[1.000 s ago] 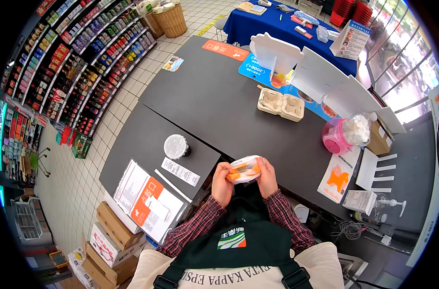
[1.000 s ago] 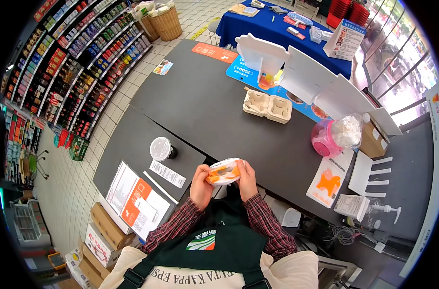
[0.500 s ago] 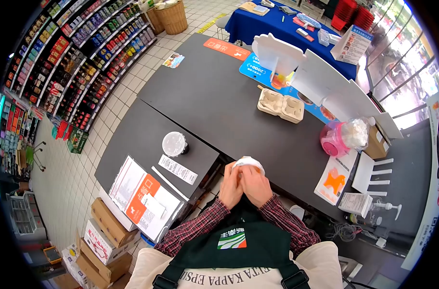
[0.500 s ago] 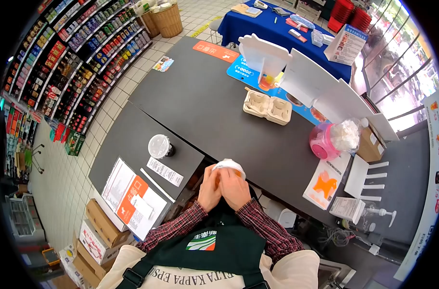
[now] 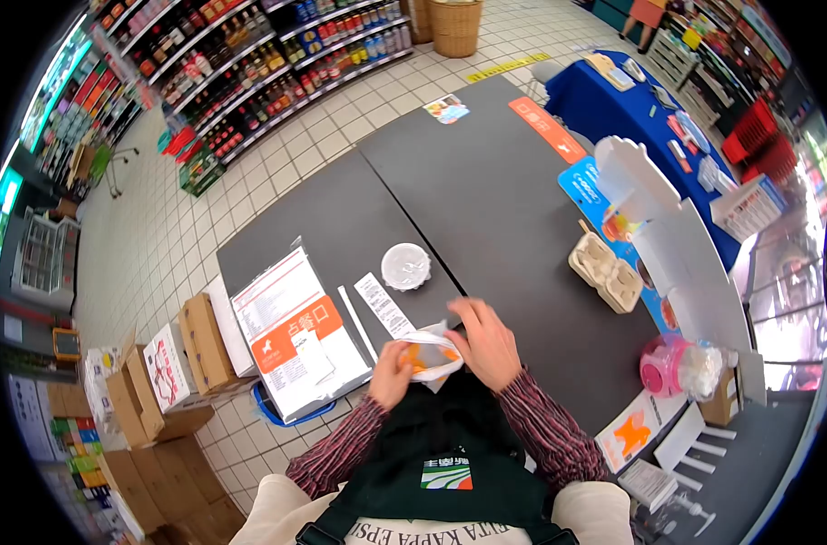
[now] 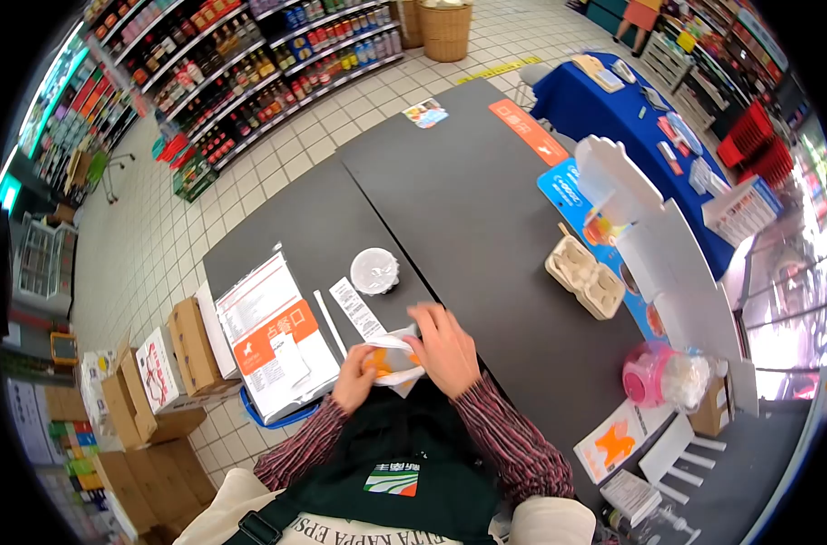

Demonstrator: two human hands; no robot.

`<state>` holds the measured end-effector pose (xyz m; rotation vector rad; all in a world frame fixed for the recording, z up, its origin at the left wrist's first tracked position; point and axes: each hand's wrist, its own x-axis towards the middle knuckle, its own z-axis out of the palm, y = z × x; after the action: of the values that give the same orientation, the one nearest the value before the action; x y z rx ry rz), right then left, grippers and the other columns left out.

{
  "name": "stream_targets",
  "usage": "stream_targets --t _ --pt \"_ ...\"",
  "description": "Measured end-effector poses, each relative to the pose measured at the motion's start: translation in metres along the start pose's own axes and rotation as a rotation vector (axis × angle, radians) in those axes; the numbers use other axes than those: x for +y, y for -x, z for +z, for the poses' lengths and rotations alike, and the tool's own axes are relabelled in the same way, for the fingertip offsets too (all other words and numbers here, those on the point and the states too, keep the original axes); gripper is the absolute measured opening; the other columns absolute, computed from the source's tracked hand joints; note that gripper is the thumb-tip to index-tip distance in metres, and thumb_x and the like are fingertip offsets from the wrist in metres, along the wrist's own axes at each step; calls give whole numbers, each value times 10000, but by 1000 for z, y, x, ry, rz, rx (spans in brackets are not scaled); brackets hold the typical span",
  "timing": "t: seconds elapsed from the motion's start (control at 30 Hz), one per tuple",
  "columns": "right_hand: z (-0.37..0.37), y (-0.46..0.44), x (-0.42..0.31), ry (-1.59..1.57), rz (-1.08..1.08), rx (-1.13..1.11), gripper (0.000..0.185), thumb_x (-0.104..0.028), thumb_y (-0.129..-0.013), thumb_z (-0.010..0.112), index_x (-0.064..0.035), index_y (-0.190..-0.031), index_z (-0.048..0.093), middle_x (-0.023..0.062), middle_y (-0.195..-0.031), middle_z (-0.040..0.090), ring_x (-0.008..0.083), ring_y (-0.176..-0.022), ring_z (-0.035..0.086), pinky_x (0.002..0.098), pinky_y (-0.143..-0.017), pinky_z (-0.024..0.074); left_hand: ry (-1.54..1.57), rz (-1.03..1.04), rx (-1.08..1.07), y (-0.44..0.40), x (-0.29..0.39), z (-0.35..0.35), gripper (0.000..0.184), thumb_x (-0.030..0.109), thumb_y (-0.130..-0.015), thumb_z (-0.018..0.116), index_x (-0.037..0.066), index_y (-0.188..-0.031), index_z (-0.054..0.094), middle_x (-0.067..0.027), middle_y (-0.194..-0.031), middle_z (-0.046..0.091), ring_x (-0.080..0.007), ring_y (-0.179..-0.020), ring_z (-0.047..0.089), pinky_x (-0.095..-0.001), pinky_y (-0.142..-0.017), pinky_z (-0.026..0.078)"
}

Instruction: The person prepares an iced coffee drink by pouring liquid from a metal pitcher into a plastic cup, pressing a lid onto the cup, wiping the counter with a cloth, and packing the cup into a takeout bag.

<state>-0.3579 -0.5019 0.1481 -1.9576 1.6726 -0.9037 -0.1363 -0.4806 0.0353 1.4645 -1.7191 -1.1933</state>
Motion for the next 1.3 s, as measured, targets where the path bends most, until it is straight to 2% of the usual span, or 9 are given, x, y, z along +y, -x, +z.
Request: stream_targets --t 0.17,0.2,0.37,0.43,0.63,0.87,0.97,1.17,1.3 --pt "63 -92 7 296 -151 -154 982 -235 -647 847 -237 -1468 309 185 -1467 296 377 -1246 410 435 -958 448 268 -252 152 34 -32 -43 425 -4 -855 537 13 -1276 478 -112 -1221 477 -229 -1081 556 -290 -836 498" --pt "80 -104 10 300 -151 -155 982 -235 -647 847 -237 -1468 309 185 -1467 296 377 -1246 410 435 -958 448 301 -263 195 37 -36 -48 443 -17 -876 529 42 -1309 456 -78 -1244 458 -178 -1051 573 -257 -722 555" --pt "122 -141 33 427 -22 -558 945 -229 -576 855 -289 -1391 381 159 -1319 369 378 -1151 464 445 -870 524 518 -344 259 25 -17 -57 511 -16 -880 546 46 -1368 407 -79 -1269 441 -175 -1032 582 -259 -729 557" --pt "118 -134 34 429 -58 -508 878 -175 -591 813 -282 -1359 400 149 -1217 406 377 -1100 476 456 -818 548 462 -279 262 13 -15 -57 521 -13 -849 565 -25 -1345 406 -119 -1247 433 -218 -1148 491 -289 -929 453" --pt "28 -111 1 419 130 -344 842 -149 -580 780 -259 -1338 430 169 -1214 417 381 -1112 475 452 -828 533 287 -141 181 -25 -18 -35 562 66 -851 607 -38 -1358 386 -171 -1169 453 -249 -1024 518 -293 -834 459" --pt "-104 -63 -50 248 205 -171 811 -147 -603 774 -172 -1344 445 176 -1142 439 348 -1072 502 407 -878 486 334 -42 -146 -79 22 45 631 70 -837 615 -23 -1396 339 -206 -1268 417 -332 -1153 500 -341 -964 435" --pt "-113 -35 -45 163 213 -114 817 -152 -606 776 -136 -1350 438 180 -1126 441 332 -1051 514 394 -892 469 315 135 -242 -85 45 92 649 73 -829 627 -8 -1401 333 -207 -1289 406 -342 -1182 486 -353 -986 425" --pt "-90 36 21 260 455 98 816 -145 -586 786 -127 -1333 458 176 -1118 447 340 -1057 506 396 -929 454 415 143 -461 -67 67 161 672 13 -793 636 47 -1396 343 -161 -1057 414 -249 -812 547 -340 -743 476" --pt "-67 82 61 329 591 171 839 -177 -572 804 -186 -1339 464 174 -1133 447 364 -1084 494 427 -932 467 292 141 -583 -61 56 207 703 21 -775 641 59 -1405 331 -225 -1311 377 -353 -1003 557 -393 -863 473"
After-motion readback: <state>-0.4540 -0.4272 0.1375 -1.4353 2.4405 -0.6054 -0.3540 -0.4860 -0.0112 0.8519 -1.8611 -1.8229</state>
